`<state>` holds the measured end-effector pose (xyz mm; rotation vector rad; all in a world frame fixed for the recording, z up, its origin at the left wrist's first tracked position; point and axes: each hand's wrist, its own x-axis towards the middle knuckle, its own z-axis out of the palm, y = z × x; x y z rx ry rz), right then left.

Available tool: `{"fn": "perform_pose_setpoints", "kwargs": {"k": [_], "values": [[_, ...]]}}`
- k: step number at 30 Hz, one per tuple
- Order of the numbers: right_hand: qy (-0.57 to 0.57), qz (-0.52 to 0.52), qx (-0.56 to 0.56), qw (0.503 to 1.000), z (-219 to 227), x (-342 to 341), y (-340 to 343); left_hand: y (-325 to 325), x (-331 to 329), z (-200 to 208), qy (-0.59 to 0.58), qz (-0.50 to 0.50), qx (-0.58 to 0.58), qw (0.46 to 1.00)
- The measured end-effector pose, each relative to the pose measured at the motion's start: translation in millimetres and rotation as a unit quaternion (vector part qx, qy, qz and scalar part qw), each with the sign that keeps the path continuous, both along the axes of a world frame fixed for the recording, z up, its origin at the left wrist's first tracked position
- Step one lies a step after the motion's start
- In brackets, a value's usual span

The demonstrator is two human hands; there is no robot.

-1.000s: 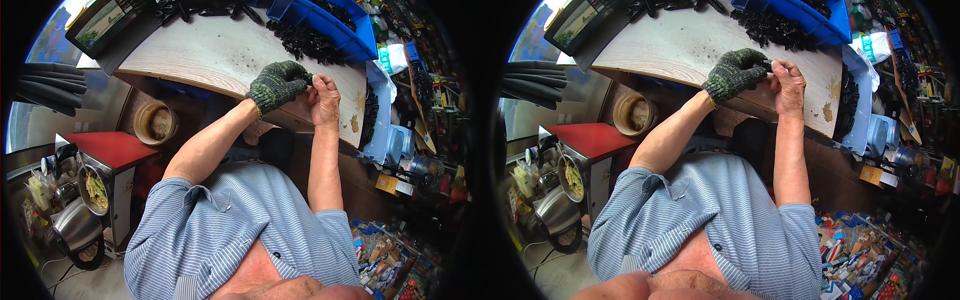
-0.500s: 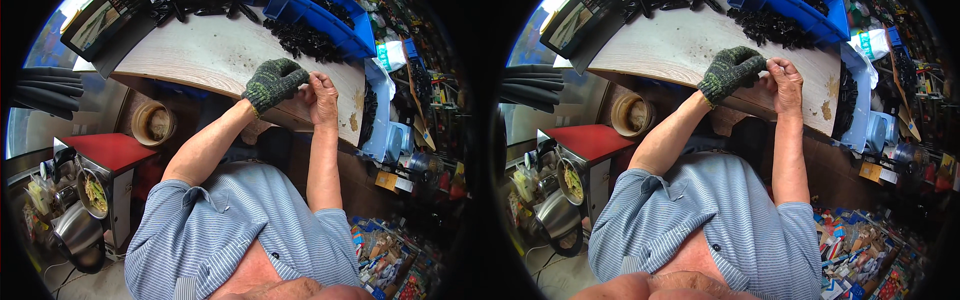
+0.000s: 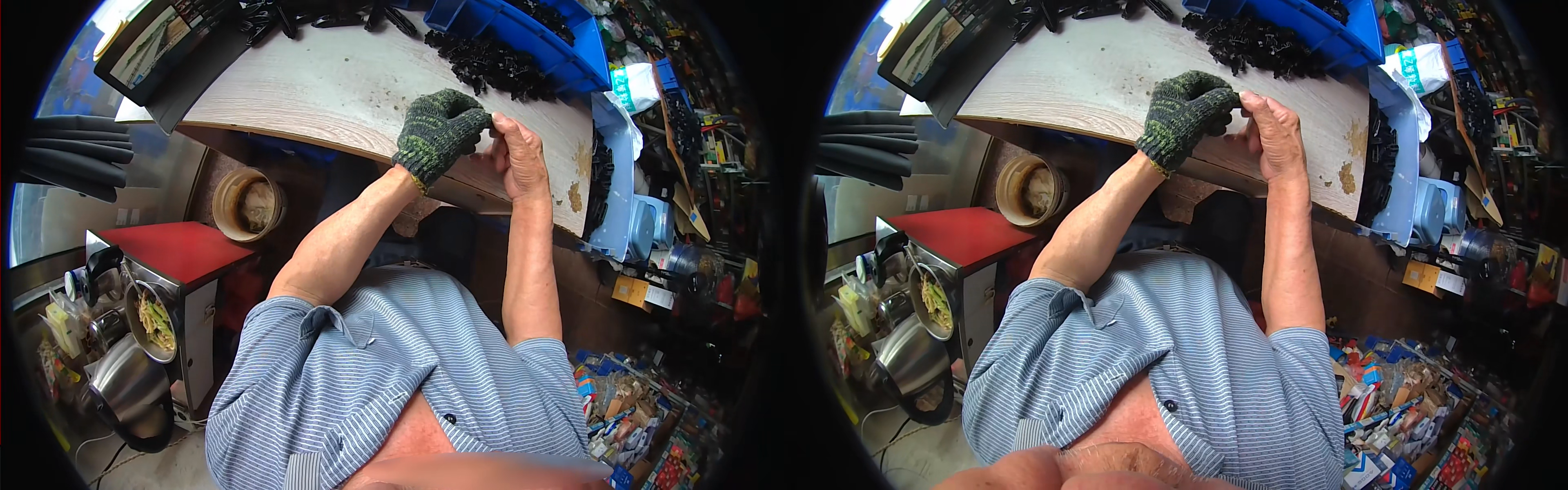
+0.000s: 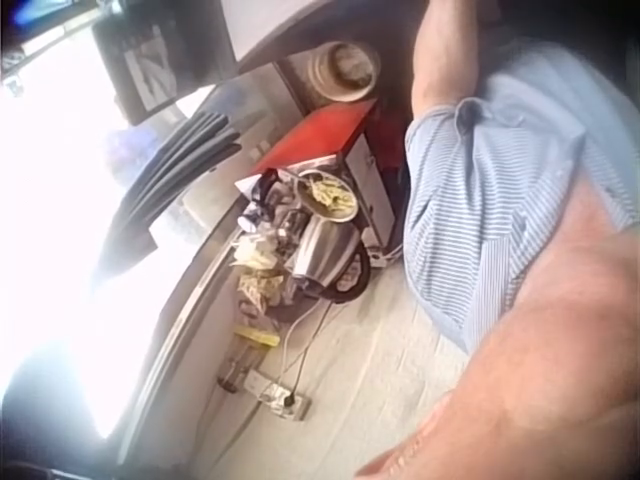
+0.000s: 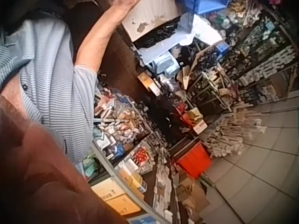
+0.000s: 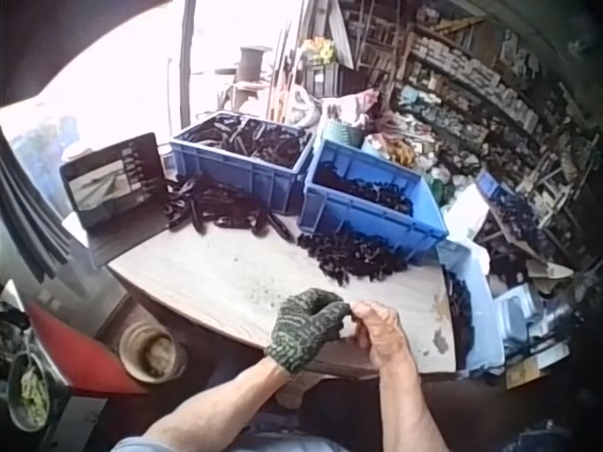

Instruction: Assembling and inspecting small black plastic components at a workbench.

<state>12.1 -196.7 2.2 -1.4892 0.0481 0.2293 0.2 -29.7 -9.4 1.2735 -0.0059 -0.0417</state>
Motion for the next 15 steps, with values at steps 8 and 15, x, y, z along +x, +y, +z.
{"fn": "perform_pose_setpoints", "kwargs": {"k": [8,15], "values": [[-0.059,-0.025,0.003,0.998,-14.6,-2.1,3.0,1.9,-1.1,-5.3,-0.011,-0.045,-0.03,0.998],[-0.073,-0.051,0.06,0.994,-13.3,-1.2,-10.1,7.4,15.9,-3.4,-0.077,0.0,0.149,0.986]]}}
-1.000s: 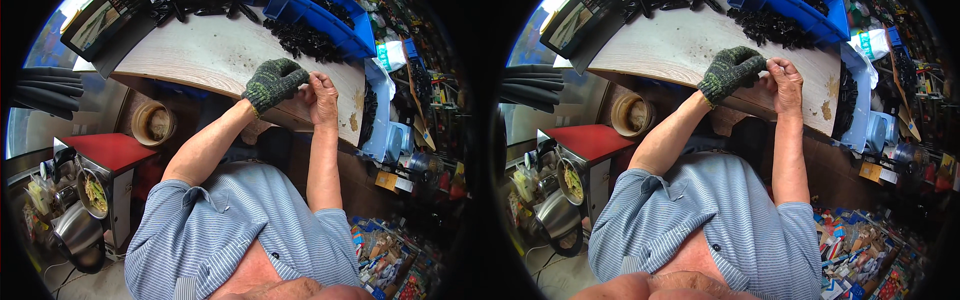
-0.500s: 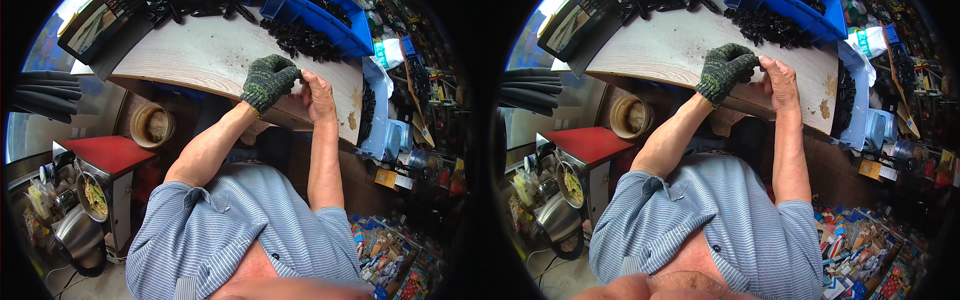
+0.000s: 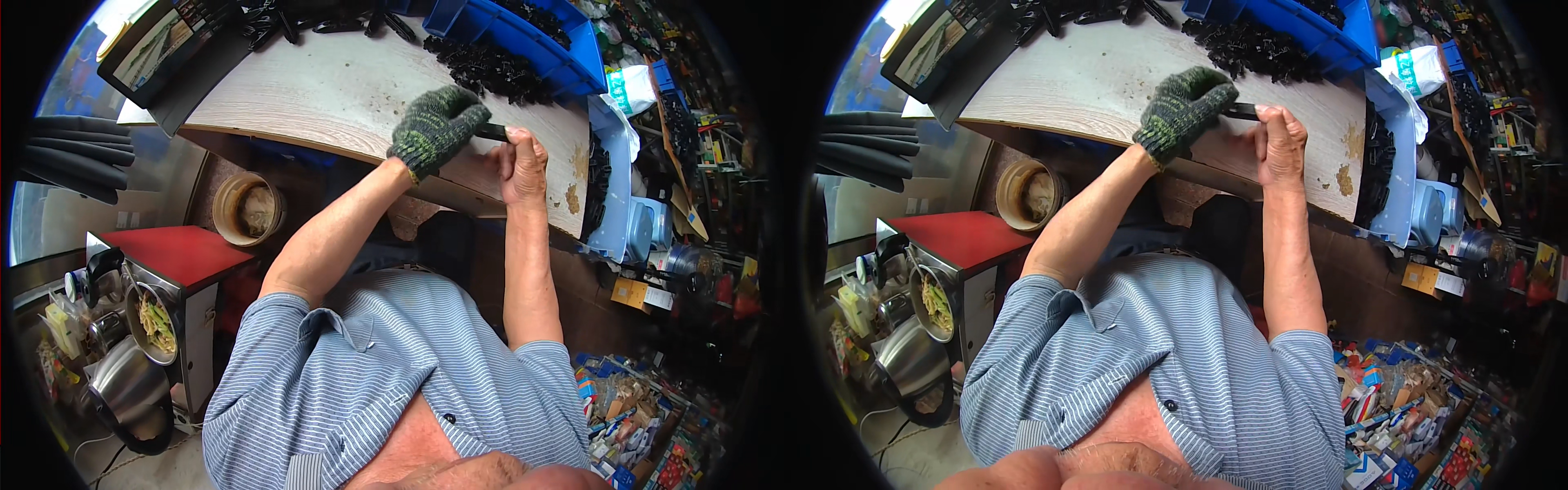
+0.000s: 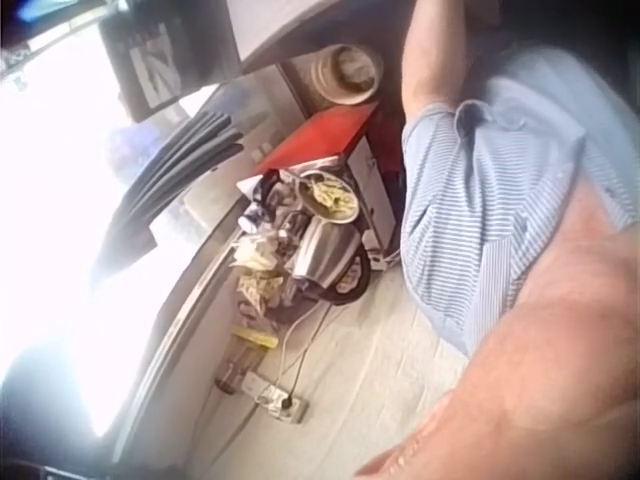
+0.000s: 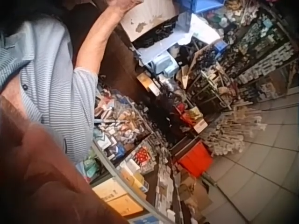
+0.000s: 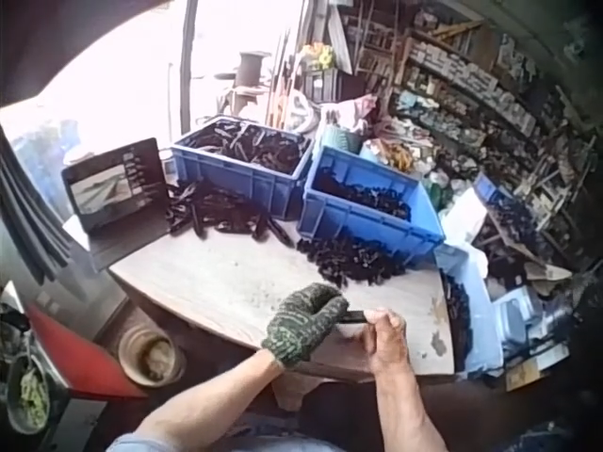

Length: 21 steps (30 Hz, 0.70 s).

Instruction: Assembling and inspecting small black plastic components at a workbench.

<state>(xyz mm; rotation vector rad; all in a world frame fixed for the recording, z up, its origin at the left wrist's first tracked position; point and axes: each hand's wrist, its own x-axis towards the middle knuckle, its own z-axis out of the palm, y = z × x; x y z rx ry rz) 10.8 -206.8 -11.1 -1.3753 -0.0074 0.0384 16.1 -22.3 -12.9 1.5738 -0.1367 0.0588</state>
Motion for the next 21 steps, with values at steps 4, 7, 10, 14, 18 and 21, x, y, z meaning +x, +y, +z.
{"fn": "perform_pose_setpoints", "kwargs": {"k": [4,7,10,14,18,21], "values": [[0.05,-0.062,0.072,0.994,4.7,-2.0,-20.0,9.6,38.0,0.7,-0.15,0.131,0.332,0.922],[0.06,-0.17,0.096,0.979,18.2,9.0,-53.2,5.3,59.8,0.3,-0.181,0.1,0.439,0.874],[0.095,-0.337,0.099,0.931,31.6,27.1,-90.4,2.9,70.3,-17.8,-0.232,0.081,0.456,0.856],[0.111,-0.372,0.066,0.919,26.8,23.2,-107.8,0.0,64.4,-8.7,-0.201,0.075,0.464,0.86],[0.122,-0.29,0.051,0.948,11.8,20.9,-83.7,2.1,52.4,-3.7,-0.217,0.114,0.438,0.865],[0.124,-0.222,0.052,0.966,5.4,22.9,-59.6,4.5,61.2,-11.0,-0.293,0.08,0.439,0.845]]}}
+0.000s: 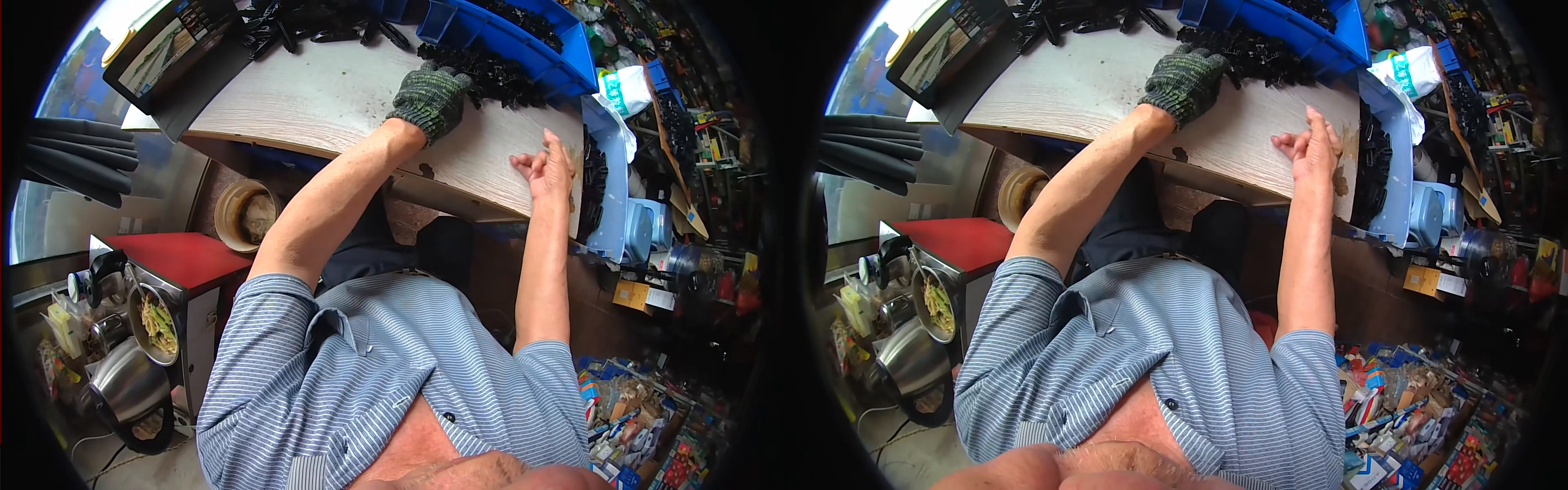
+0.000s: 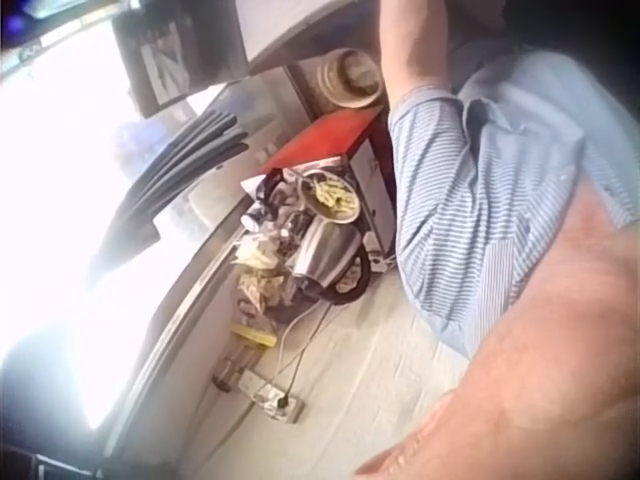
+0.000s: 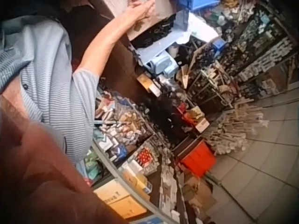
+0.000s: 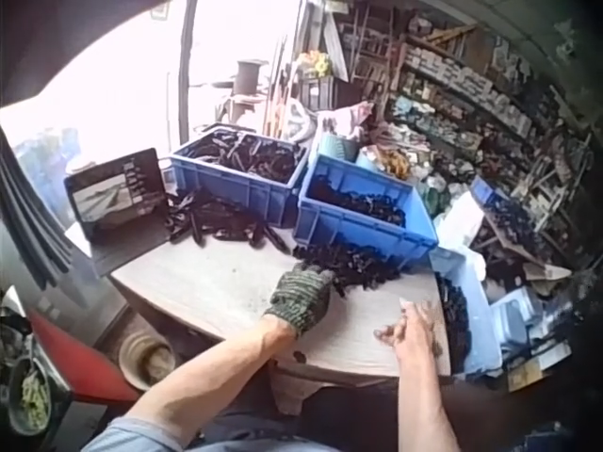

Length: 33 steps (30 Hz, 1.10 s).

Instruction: Assembling and inspecting small black plastic components at a workbench.

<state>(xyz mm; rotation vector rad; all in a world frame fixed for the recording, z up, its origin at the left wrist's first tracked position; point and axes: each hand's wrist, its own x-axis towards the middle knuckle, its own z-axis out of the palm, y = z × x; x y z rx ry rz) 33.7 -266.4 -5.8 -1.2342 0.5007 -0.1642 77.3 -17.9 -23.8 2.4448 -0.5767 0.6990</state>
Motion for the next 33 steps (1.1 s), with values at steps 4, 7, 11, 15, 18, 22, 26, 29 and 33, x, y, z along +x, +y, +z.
{"fn": "perform_pose_setpoints", "kwargs": {"k": [4,7,11,15,18,22,26,29,33], "values": [[-0.008,0.064,-0.04,0.997,-3.2,-0.8,24.9,-3.7,3.7,-2.1,0.051,0.016,0.025,0.998],[0.005,0.083,-0.061,0.995,-1.2,0.0,35.0,-3.6,1.1,-1.7,0.032,0.01,0.008,0.999],[0.0,0.103,-0.065,0.993,-1.2,0.6,47.5,-2.8,-2.0,-1.8,0.053,0.015,0.005,0.998],[0.019,0.107,-0.098,0.989,-1.3,3.7,51.6,-4.4,1.1,-6.5,0.026,0.014,0.019,0.999],[0.019,0.11,-0.107,0.988,-1.6,5.2,51.6,-3.6,2.4,-10.5,0.016,-0.008,0.016,1.0],[0.01,0.103,-0.107,0.989,-0.2,4.6,57.0,-5.1,-1.1,-6.1,0.048,-0.017,0.017,0.999],[0.015,0.131,-0.112,0.985,5.2,4.7,63.3,-5.1,-2.9,-2.5,0.009,-0.037,-0.007,0.999],[0.025,0.135,-0.118,0.983,4.5,9.0,64.0,-4.4,-2.3,-2.0,0.035,-0.061,0.007,0.997],[0.045,0.151,-0.135,0.978,3.7,11.5,64.3,-3.5,-3.9,0.1,0.078,-0.041,0.017,0.996]]}}
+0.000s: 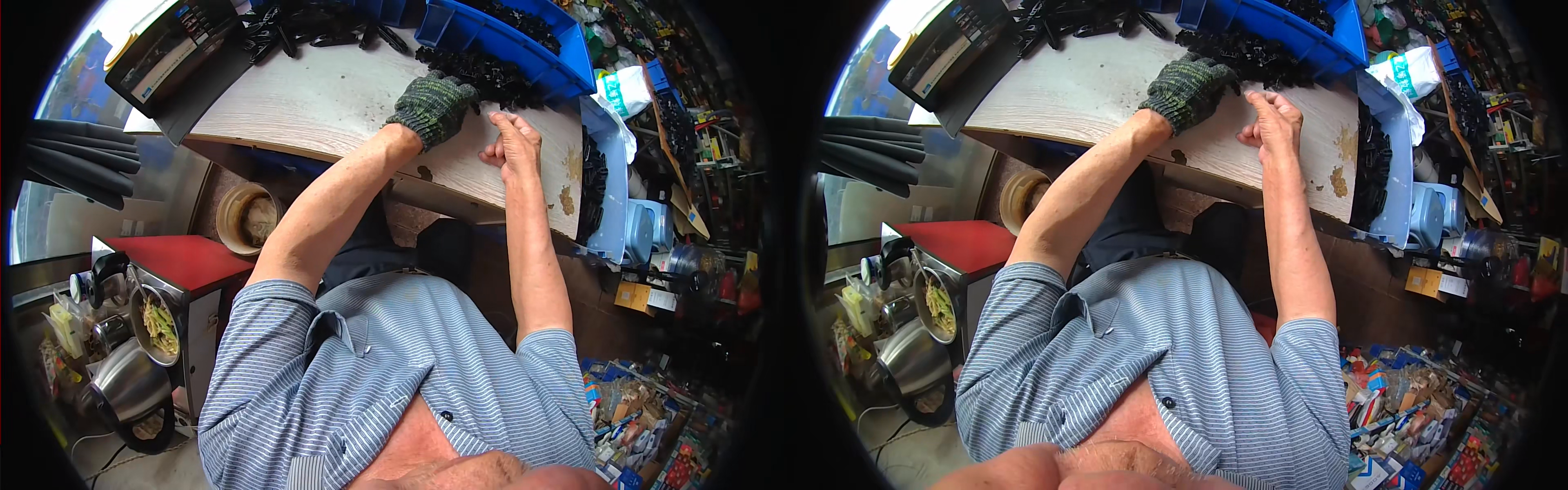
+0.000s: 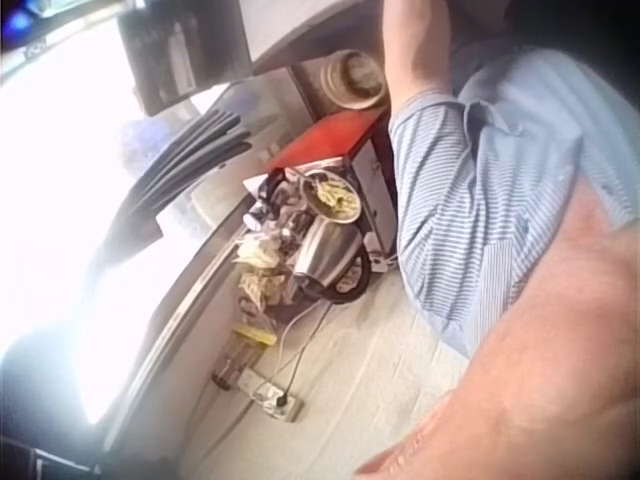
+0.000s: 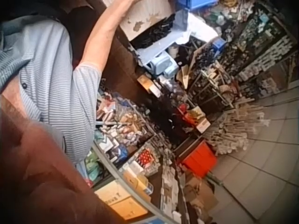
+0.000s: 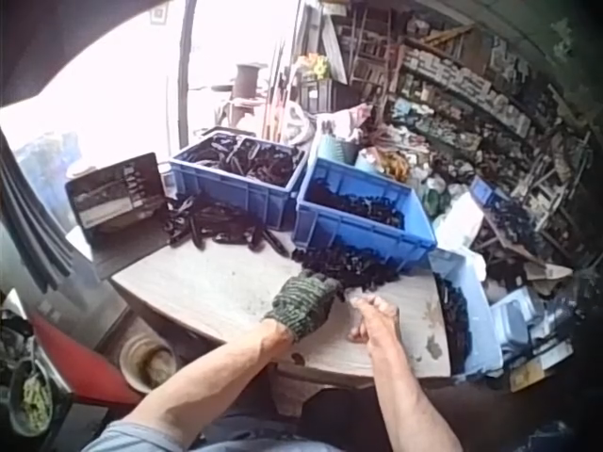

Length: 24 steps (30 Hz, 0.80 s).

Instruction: Assembling and inspecting small black plastic components at a workbench.

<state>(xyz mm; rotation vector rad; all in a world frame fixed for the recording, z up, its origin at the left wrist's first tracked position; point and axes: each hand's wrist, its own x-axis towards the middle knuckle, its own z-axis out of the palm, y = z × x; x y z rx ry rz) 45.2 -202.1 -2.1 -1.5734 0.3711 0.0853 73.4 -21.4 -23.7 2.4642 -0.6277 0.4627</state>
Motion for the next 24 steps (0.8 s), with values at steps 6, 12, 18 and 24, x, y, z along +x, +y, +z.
{"fn": "perform_pose_setpoints", "kwargs": {"k": [6,12,18,24], "values": [[0.009,0.009,-0.031,0.999,1.3,4.6,5.5,1.6,-3.4,4.1,-0.003,-0.021,-0.005,1.0],[0.036,0.024,-0.089,0.995,3.6,14.1,17.4,1.0,-4.5,4.9,0.018,-0.01,-0.018,1.0],[0.039,0.039,-0.144,0.988,7.5,19.6,26.7,1.2,-2.4,2.1,0.026,-0.004,-0.025,0.999],[0.023,0.05,-0.141,0.988,2.7,21.3,24.9,-2.0,-2.9,1.5,0.017,-0.001,-0.023,1.0]]}}
